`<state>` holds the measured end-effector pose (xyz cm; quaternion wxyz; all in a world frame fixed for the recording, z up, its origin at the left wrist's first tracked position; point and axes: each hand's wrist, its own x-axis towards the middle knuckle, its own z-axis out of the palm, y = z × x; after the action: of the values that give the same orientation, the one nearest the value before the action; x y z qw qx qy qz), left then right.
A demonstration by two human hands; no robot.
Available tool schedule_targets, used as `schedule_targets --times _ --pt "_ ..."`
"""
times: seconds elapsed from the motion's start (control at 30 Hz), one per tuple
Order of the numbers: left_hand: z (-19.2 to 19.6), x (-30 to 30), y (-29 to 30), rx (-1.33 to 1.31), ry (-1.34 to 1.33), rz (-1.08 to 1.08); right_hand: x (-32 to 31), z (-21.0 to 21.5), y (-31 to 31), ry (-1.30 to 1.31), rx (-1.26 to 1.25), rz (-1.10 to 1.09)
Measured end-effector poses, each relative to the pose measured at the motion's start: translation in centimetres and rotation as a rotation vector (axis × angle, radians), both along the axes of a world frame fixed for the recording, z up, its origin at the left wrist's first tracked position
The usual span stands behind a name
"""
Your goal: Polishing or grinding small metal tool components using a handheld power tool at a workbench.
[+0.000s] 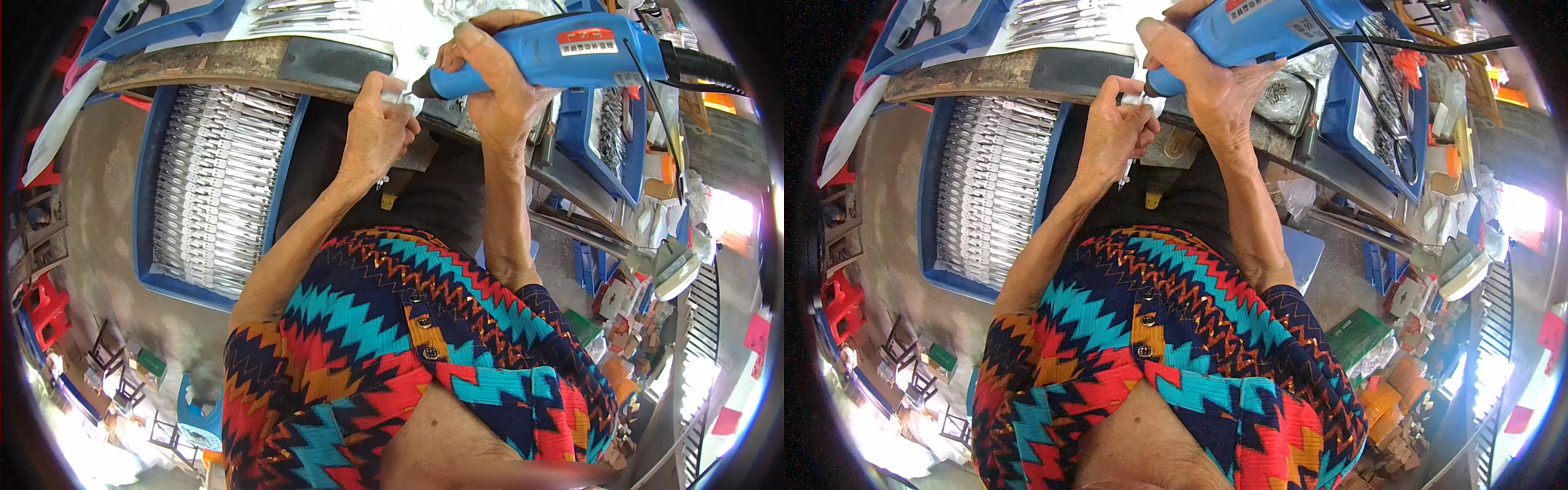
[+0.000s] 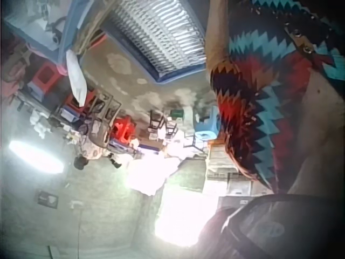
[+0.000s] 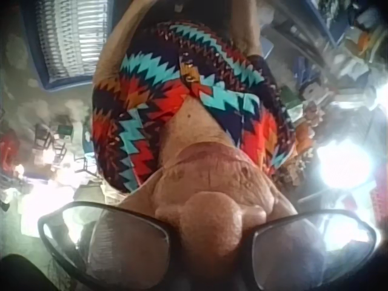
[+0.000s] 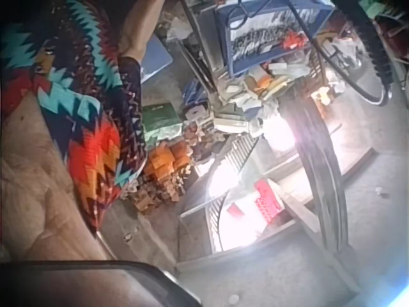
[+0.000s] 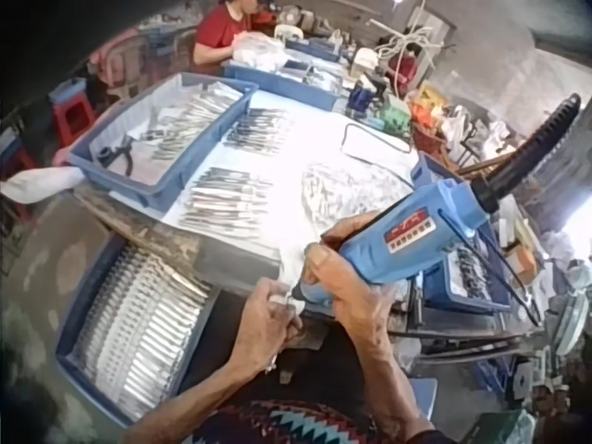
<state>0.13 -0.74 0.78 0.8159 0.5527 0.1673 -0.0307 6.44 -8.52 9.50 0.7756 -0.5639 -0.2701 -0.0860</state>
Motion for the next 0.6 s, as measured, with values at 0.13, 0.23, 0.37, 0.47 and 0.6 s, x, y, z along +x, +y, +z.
schedule_targets --times 0.13,0.23,0.37,0.47,0.6 --pt "-0.1 0.1 -0.2 -0.025 -0.020 0.011 -0.8 1.0 0.4 0.131 -0.138 -0.102" --pt "0.0 0.0 -0.2 -0.019 -0.028 0.040 -0.2 1.4 -0.1 0.131 -0.550 -0.149" --pt "0.1 0.1 -0.3 -0.079 0.019 0.043 0.2 0.8 0.6 0.132 -0.505 -0.256" --pt "0.0 0.1 -0.4 -0.113 0.003 0.042 2.3 0.6 -0.5 -0.366 -0.509 -0.152" --pt "-0.2 0.1 -0.6 -0.071 -0.014 0.048 1.8 -0.8 -0.8 -0.743 -0.487 -0.159"
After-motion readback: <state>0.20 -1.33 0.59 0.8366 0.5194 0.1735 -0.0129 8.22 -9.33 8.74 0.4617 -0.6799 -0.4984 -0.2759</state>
